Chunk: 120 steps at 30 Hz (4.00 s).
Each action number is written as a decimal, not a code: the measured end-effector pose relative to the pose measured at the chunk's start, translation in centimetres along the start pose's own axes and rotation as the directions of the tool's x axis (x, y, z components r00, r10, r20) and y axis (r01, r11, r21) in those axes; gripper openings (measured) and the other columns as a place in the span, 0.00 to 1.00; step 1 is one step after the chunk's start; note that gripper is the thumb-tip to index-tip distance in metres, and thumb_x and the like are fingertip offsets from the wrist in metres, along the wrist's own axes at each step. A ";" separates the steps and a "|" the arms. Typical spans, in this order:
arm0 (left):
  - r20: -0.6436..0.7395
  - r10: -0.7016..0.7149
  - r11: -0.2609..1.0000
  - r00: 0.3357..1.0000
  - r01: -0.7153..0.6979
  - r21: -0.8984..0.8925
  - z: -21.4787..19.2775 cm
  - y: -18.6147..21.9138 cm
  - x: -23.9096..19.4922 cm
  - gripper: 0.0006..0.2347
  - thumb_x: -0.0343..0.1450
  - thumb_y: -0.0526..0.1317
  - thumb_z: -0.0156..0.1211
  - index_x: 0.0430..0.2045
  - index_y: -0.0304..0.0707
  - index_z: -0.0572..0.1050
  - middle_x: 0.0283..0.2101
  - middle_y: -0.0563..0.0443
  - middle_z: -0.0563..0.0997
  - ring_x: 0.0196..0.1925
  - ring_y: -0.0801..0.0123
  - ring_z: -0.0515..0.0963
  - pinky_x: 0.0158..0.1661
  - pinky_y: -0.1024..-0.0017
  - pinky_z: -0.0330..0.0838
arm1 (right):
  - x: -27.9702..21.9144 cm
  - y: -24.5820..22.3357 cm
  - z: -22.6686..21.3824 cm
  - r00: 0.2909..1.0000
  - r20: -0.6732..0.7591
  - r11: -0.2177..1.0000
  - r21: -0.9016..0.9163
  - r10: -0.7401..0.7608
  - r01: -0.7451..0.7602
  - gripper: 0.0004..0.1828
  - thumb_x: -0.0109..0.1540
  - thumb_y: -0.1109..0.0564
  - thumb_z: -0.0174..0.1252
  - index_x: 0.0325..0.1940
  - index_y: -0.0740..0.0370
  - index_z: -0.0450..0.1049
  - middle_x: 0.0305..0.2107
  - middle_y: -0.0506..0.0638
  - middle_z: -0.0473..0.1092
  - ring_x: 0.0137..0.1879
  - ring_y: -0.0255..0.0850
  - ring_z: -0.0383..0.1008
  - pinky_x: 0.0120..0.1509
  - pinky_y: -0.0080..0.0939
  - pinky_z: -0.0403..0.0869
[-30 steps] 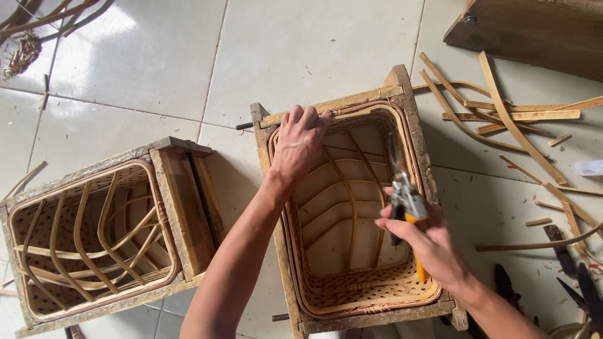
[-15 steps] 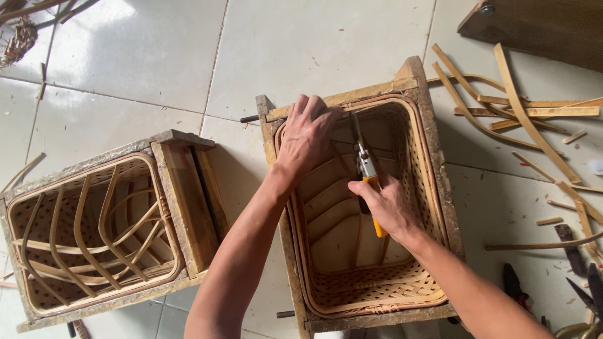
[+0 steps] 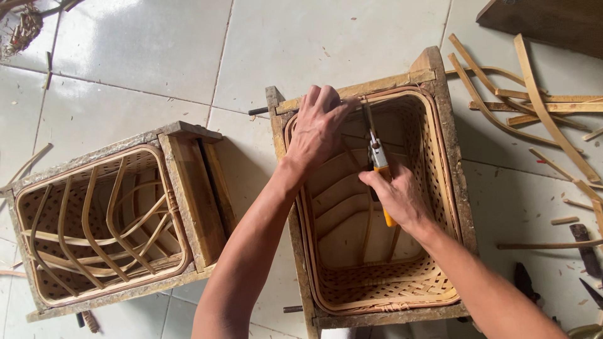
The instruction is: The person inserts thin wooden strips into a rectangular basket frame, bends and secures them with a hammer, and applies glue along the rim. The basket is held in a wooden jig while the person works on the top edge.
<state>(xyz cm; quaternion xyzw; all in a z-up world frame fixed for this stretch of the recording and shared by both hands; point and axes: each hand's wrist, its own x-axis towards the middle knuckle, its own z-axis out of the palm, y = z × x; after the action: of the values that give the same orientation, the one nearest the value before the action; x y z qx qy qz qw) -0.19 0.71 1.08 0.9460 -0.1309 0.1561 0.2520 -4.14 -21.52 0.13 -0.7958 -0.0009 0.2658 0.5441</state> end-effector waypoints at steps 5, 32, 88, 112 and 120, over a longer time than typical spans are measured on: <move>0.006 -0.018 1.000 1.000 0.018 0.013 0.3 -0.1 0.1 0.19 0.67 0.30 0.60 0.53 0.46 0.79 0.42 0.48 0.69 0.47 0.55 0.67 0.49 0.59 0.67 | 1.3 -0.7 -0.4 0.996 0.027 0.995 -0.046 -0.089 0.090 0.16 0.59 0.46 0.60 0.33 0.60 0.69 0.24 0.45 0.62 0.32 0.37 0.63 0.38 0.44 0.67; -0.009 -0.029 0.999 1.000 0.030 0.044 1.1 -0.8 -0.4 0.20 0.66 0.31 0.60 0.54 0.49 0.77 0.46 0.48 0.71 0.52 0.55 0.69 0.57 0.61 0.71 | 1.7 -1.8 -0.2 0.991 -0.061 0.966 0.228 -0.115 0.126 0.07 0.61 0.58 0.58 0.32 0.64 0.70 0.20 0.48 0.67 0.20 0.36 0.64 0.22 0.42 0.64; -0.061 -0.027 0.985 0.998 0.016 -0.170 -1.1 2.4 0.9 0.10 0.69 0.37 0.70 0.42 0.42 0.80 0.38 0.51 0.75 0.43 0.58 0.72 0.47 0.62 0.71 | 10.3 -2.0 -0.6 0.986 0.061 0.689 0.708 0.158 -0.154 0.08 0.61 0.60 0.64 0.39 0.61 0.70 0.37 0.55 0.78 0.41 0.43 0.81 0.47 0.46 0.84; -0.022 -0.065 0.986 0.998 0.060 -0.153 -0.8 2.3 1.0 0.06 0.68 0.37 0.71 0.37 0.47 0.83 0.36 0.56 0.78 0.42 0.61 0.72 0.44 0.65 0.71 | 10.1 -3.4 -1.8 0.969 0.167 0.752 0.611 0.182 -0.247 0.11 0.62 0.58 0.61 0.41 0.66 0.67 0.38 0.56 0.75 0.42 0.41 0.80 0.48 0.47 0.84; -0.008 0.032 0.996 0.999 -0.032 -0.079 -1.9 3.2 2.3 0.07 0.65 0.38 0.71 0.34 0.42 0.83 0.41 0.52 0.78 0.46 0.56 0.74 0.50 0.56 0.68 | 10.1 -2.3 -1.8 0.993 0.036 0.881 0.458 0.115 -0.119 0.13 0.65 0.56 0.65 0.41 0.68 0.69 0.36 0.57 0.75 0.40 0.36 0.75 0.43 0.38 0.77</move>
<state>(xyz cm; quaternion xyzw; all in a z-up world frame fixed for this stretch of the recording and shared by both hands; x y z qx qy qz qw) 0.45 -1.38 4.82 0.9325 -0.1512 0.1581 0.2873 5.99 -19.14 -1.66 -0.6421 0.1079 0.2937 0.6999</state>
